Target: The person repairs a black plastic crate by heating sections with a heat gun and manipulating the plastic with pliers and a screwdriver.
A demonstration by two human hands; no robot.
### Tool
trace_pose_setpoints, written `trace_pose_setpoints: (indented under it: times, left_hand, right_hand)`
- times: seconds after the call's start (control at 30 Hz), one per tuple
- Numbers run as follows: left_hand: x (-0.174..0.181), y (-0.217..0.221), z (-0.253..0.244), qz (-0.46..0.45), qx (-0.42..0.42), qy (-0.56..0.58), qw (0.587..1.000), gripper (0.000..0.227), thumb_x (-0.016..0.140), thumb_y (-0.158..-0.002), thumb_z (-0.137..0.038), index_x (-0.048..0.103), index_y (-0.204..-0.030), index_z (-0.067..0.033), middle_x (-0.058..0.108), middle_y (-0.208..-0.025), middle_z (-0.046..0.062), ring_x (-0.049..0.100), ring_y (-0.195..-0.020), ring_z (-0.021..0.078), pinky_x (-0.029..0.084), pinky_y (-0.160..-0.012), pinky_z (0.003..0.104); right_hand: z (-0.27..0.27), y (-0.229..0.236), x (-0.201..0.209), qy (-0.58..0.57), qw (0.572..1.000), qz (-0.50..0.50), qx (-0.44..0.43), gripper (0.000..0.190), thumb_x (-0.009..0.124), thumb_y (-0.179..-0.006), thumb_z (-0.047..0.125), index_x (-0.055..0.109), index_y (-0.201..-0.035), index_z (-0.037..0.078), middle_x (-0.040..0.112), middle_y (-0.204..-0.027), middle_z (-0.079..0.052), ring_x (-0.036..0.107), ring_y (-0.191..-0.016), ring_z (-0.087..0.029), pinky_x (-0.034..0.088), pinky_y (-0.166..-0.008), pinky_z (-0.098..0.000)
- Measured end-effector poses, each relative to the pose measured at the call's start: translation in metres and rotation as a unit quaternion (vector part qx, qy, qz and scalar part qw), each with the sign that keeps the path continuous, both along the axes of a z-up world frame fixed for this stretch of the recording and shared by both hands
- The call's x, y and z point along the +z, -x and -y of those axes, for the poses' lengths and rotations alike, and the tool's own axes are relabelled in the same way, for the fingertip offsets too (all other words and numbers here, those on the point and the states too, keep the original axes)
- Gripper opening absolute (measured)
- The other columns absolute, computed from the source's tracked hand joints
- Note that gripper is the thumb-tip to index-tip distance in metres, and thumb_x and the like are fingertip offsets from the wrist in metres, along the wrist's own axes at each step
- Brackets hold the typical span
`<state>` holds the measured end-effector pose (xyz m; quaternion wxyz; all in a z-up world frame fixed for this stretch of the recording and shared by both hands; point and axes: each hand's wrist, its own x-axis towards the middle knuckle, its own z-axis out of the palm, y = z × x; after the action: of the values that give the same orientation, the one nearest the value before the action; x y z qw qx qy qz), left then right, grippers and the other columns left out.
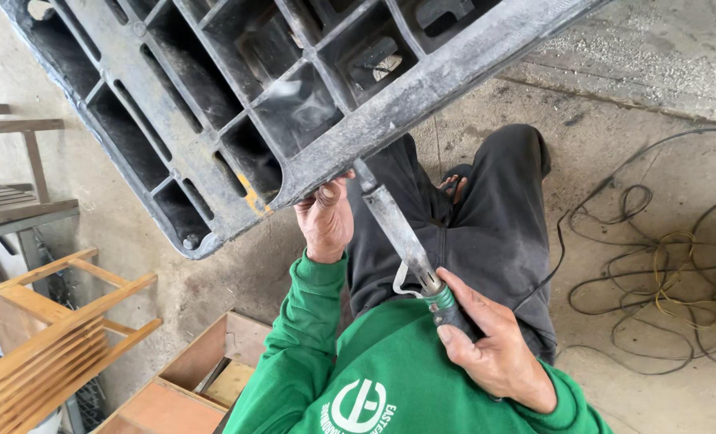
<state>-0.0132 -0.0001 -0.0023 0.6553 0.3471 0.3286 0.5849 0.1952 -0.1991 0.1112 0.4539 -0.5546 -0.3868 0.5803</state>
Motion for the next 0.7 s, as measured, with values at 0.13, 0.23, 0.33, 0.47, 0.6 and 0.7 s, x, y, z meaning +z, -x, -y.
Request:
trace_pose_setpoints:
  times: [0.13, 0.23, 0.33, 0.47, 0.6, 0.7]
  left_hand:
    - [-0.016, 0.008, 0.003, 0.018, 0.029, 0.03, 0.999, 0.018, 0.085, -0.094, -0.007, 0.077, -0.109, -0.0112, 0.075, -0.107, 0.0, 0.065, -0.099, 0.0151, 0.046, -0.094, 0.034]
    - [-0.014, 0.007, 0.004, 0.0, 0.016, -0.008, 1.0, 0.017, 0.084, -0.095, -0.011, 0.077, -0.11, -0.01, 0.075, -0.109, -0.001, 0.065, -0.107, 0.015, 0.044, -0.108, 0.035]
    - [-0.007, 0.003, 0.001, -0.018, 0.026, 0.01, 0.999, 0.031, 0.086, -0.089, -0.016, 0.075, -0.118, -0.0122, 0.074, -0.12, -0.002, 0.064, -0.118, 0.0163, 0.043, -0.113, 0.037]
    - [-0.011, 0.007, 0.003, -0.021, 0.026, 0.031, 0.999, 0.032, 0.086, -0.092, -0.015, 0.074, -0.122, -0.0098, 0.073, -0.121, -0.001, 0.063, -0.118, 0.0183, 0.043, -0.111, 0.039]
    - [-0.016, 0.013, 0.007, -0.024, 0.023, 0.046, 0.998, 0.03, 0.083, -0.093, -0.009, 0.074, -0.122, -0.0069, 0.073, -0.121, 0.004, 0.063, -0.117, 0.0218, 0.043, -0.108, 0.042]
    - [-0.017, 0.016, 0.004, 0.007, -0.014, 0.039, 0.999, 0.028, 0.079, -0.094, -0.005, 0.073, -0.121, -0.0079, 0.072, -0.127, 0.005, 0.064, -0.127, 0.0252, 0.042, -0.12, 0.052]
  right_hand:
    - [-0.006, 0.004, 0.001, -0.036, 0.999, 0.035, 0.019, 0.067, 0.072, -0.083, 0.006, 0.05, -0.145, -0.007, 0.066, -0.136, -0.022, 0.068, -0.125, -0.028, 0.048, -0.104, -0.0328]
    - [-0.01, 0.007, -0.001, -0.012, 0.999, 0.031, 0.015, 0.068, 0.071, -0.082, 0.006, 0.049, -0.145, -0.007, 0.068, -0.134, -0.022, 0.071, -0.119, -0.027, 0.051, -0.1, -0.0308]
    - [-0.013, 0.002, -0.003, -0.01, 0.999, 0.026, 0.031, 0.068, 0.072, -0.084, 0.008, 0.047, -0.146, -0.008, 0.067, -0.134, -0.021, 0.071, -0.118, -0.026, 0.052, -0.1, -0.0307]
    - [-0.017, -0.005, -0.005, -0.012, 0.999, 0.025, 0.034, 0.067, 0.073, -0.085, 0.009, 0.049, -0.146, -0.005, 0.066, -0.137, -0.022, 0.07, -0.122, -0.028, 0.051, -0.102, -0.0315]
    - [-0.023, -0.011, -0.009, 0.003, 0.999, 0.015, 0.048, 0.067, 0.073, -0.085, 0.008, 0.049, -0.147, -0.003, 0.066, -0.137, -0.02, 0.068, -0.124, -0.027, 0.048, -0.103, -0.0316]
    - [-0.026, -0.019, -0.008, 0.047, 0.996, -0.037, 0.06, 0.067, 0.071, -0.085, 0.007, 0.049, -0.148, -0.001, 0.07, -0.133, -0.016, 0.067, -0.118, -0.021, 0.048, -0.1, -0.0288]
